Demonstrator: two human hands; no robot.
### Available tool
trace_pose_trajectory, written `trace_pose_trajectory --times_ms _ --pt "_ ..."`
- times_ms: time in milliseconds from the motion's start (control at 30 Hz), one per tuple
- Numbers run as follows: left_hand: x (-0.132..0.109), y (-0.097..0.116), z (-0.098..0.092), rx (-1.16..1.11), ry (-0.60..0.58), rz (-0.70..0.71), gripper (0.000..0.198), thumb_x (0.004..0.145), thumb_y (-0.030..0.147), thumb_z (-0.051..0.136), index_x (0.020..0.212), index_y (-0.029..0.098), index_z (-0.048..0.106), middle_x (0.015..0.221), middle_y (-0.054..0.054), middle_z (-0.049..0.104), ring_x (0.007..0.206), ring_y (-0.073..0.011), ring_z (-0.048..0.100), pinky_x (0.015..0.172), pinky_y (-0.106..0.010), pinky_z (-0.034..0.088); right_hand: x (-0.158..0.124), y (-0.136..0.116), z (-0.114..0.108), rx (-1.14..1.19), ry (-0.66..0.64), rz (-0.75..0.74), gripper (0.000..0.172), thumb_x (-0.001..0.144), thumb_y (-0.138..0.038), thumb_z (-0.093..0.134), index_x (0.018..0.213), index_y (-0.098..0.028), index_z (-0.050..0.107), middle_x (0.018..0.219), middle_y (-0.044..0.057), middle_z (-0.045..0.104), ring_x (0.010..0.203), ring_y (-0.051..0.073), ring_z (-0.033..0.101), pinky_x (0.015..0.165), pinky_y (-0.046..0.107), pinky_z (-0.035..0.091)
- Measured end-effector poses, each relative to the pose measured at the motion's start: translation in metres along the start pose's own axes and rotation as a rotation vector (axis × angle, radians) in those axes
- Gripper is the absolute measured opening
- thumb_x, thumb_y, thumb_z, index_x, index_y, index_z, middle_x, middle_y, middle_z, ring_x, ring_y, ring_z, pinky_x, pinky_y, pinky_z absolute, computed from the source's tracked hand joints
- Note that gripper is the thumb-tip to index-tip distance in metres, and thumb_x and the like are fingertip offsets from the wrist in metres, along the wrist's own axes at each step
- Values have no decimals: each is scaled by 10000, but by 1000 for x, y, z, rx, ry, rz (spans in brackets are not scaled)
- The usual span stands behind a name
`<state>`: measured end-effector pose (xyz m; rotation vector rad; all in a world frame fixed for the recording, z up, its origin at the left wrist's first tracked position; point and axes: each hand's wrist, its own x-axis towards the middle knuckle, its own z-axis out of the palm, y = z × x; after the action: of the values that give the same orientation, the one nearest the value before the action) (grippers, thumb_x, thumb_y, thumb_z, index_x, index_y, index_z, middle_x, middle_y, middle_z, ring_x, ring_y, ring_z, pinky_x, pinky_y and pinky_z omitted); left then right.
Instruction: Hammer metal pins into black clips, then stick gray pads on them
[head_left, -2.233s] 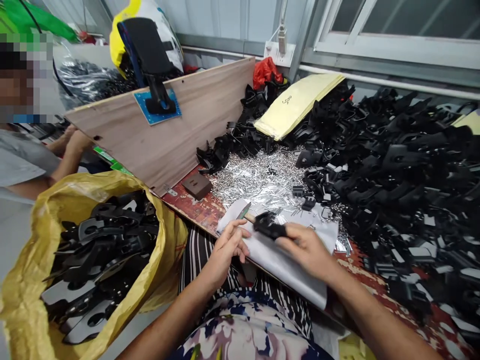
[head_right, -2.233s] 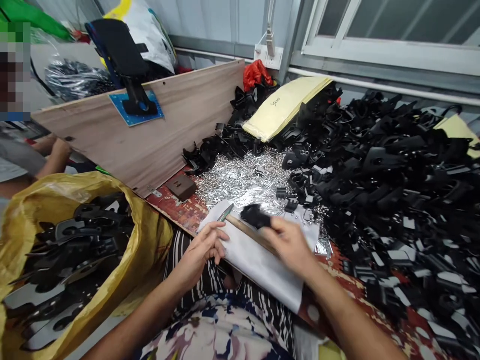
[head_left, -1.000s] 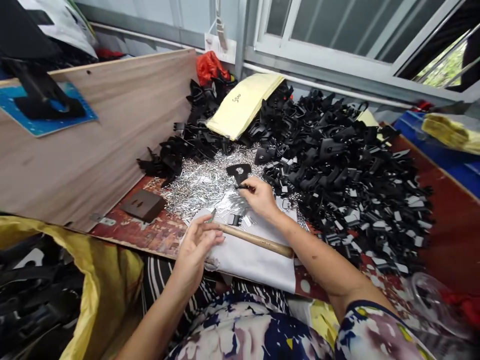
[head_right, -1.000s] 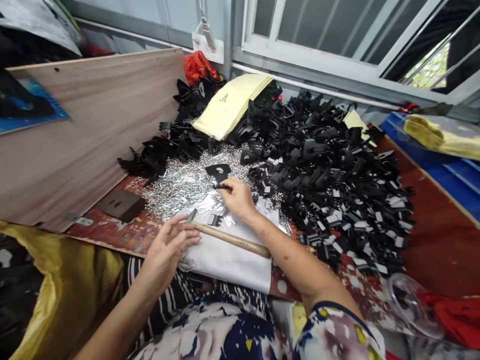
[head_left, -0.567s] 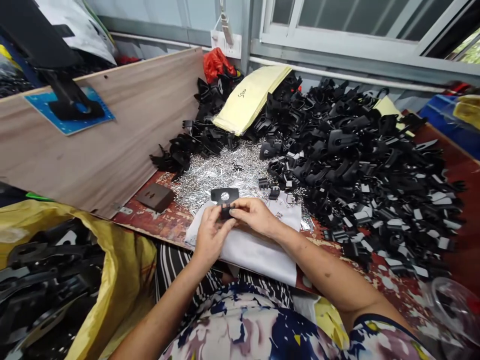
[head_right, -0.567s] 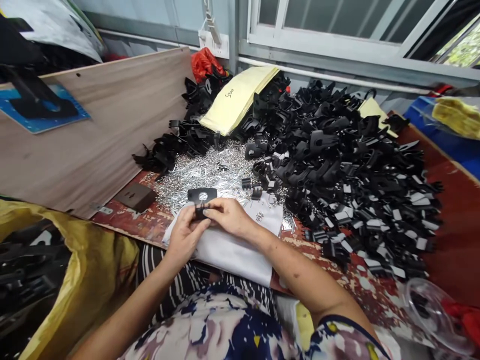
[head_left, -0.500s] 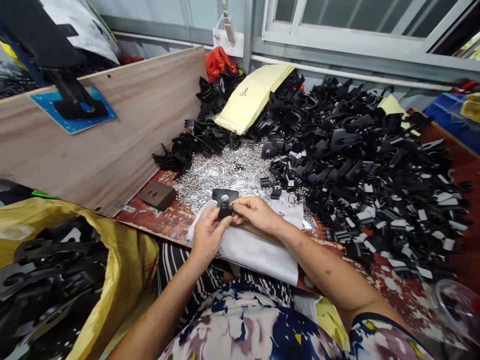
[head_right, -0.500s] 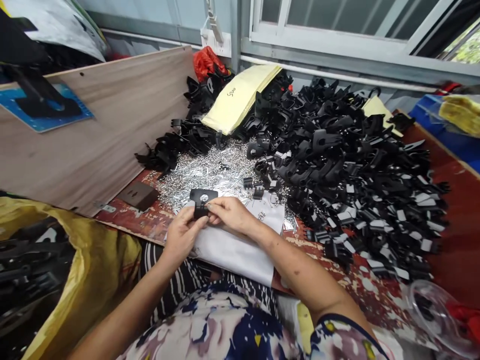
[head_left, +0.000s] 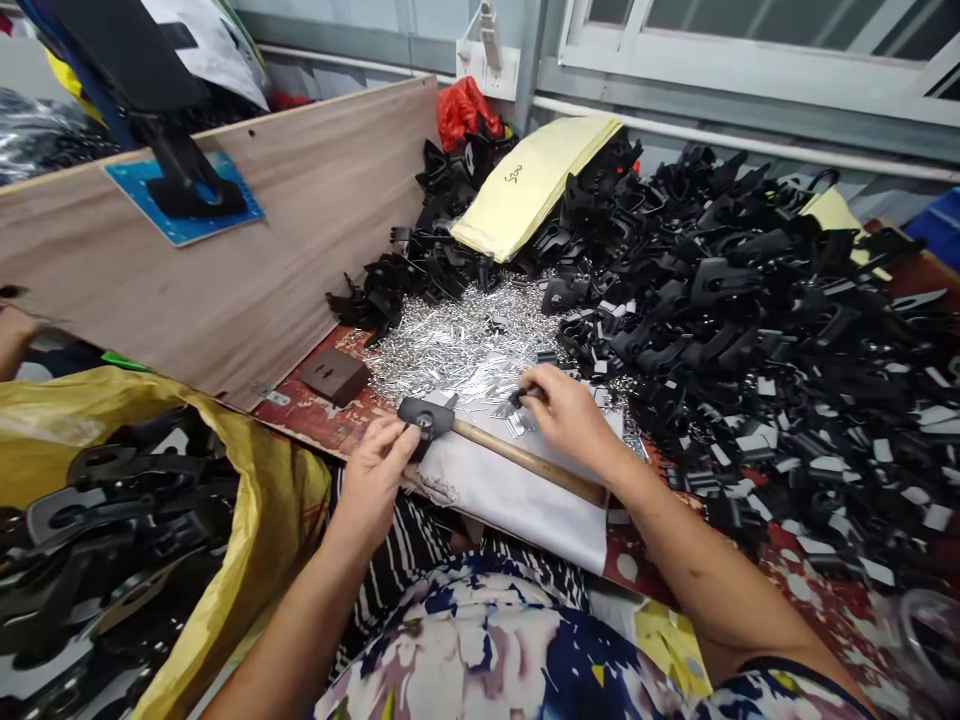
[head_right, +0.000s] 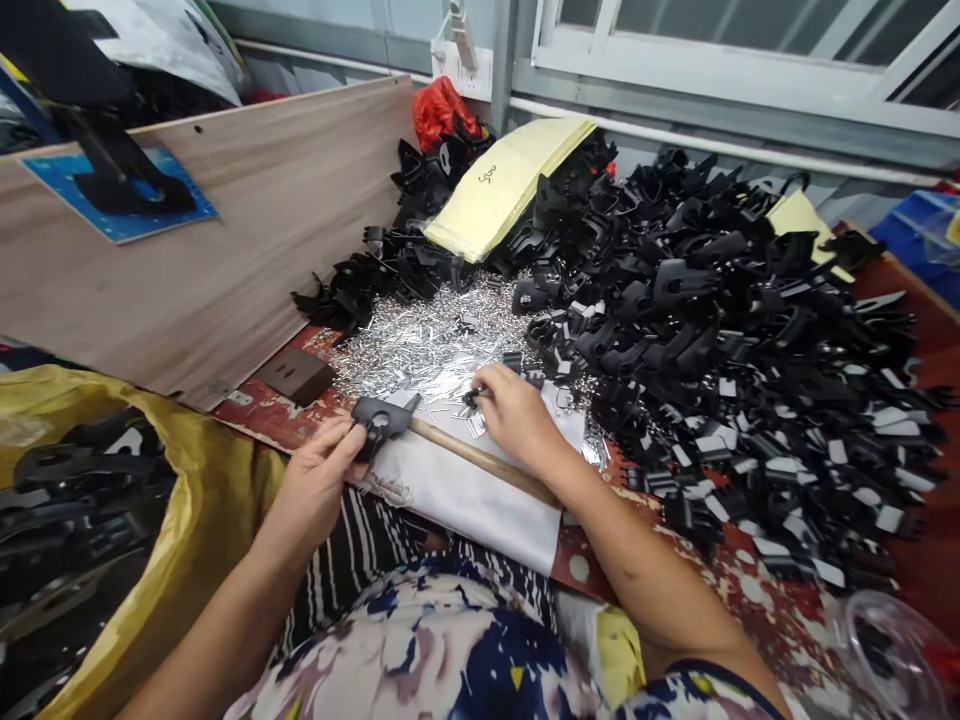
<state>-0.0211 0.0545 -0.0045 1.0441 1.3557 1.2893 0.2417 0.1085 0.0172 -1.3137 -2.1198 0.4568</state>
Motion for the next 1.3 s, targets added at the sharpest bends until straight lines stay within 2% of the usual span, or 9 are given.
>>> trace_pose_trajectory --times_ms 67,233,300,467,567,733,933,1133,1300 --pt "-12 4 -3 -148 -80 -122 336 751 503 836 807 179 767 1027 -52 555 809 -163 504 565 -214 447 -24 6 -7 40 1 44 139 893 -85 609 965 -204 623 903 24 659 830 175 604 759 280 471" --pt "-35 9 5 -238 -276 -309 295 742 429 880 739 158 765 1036 -50 547 762 -122 491 578 -186 495 -80 0 -7 -321 -79 -31 226 920 -37 546 968 -190 705 844 65 679 854 218 589 771 324 477" --pt "-41 9 14 -227 -334 -347 287 735 430 885 763 164 781 1095 -60 548 787 -130 512 583 -194 524 -87 -7 -9 -286 26 -9 245 932 -38 529 992 -184 716 901 79 699 885 216 615 801 328 495" --pt "-52 9 46 -238 -456 -403 288 711 437 896 785 175 801 1142 -55 568 685 -97 579 566 -221 559 -77 -24 -6 121 336 111 174 894 -102 666 979 -228 752 883 21 736 843 186 671 812 326 532" --pt "-55 11 61 -312 -460 -378 291 700 432 904 821 181 821 1110 -55 571 711 -110 604 596 -237 589 -71 -36 9 206 358 104 120 854 -134 731 873 -248 764 802 -15 747 771 181 673 991 423 505" --pt "-57 16 68 -400 -459 -369 279 721 419 898 815 169 818 1008 -51 575 764 -134 609 619 -231 604 -76 -51 28 158 389 -2 320 857 -56 581 970 -281 779 857 -7 774 943 224 700 1213 587 279" --pt "-58 16 63 -403 -475 -343 276 738 416 889 835 165 826 1030 -61 595 744 -129 619 573 -208 585 -78 -55 27 302 377 112 216 891 -123 625 953 -269 772 898 2 778 870 198 713 1190 586 332" --pt "-57 14 56 -407 -504 -278 239 785 400 855 784 165 811 1037 -56 588 739 -117 631 611 -213 602 -83 -66 25 183 401 -96 352 909 -93 562 1125 -279 767 873 12 754 925 211 692 1216 624 283" --pt "-52 9 46 -258 -471 -203 238 791 423 834 836 189 834 1286 -95 556 717 -117 643 554 -238 609 -93 -71 26 468 196 46 329 945 -161 578 1209 -266 745 1047 42 779 1001 210 711 1124 484 465"
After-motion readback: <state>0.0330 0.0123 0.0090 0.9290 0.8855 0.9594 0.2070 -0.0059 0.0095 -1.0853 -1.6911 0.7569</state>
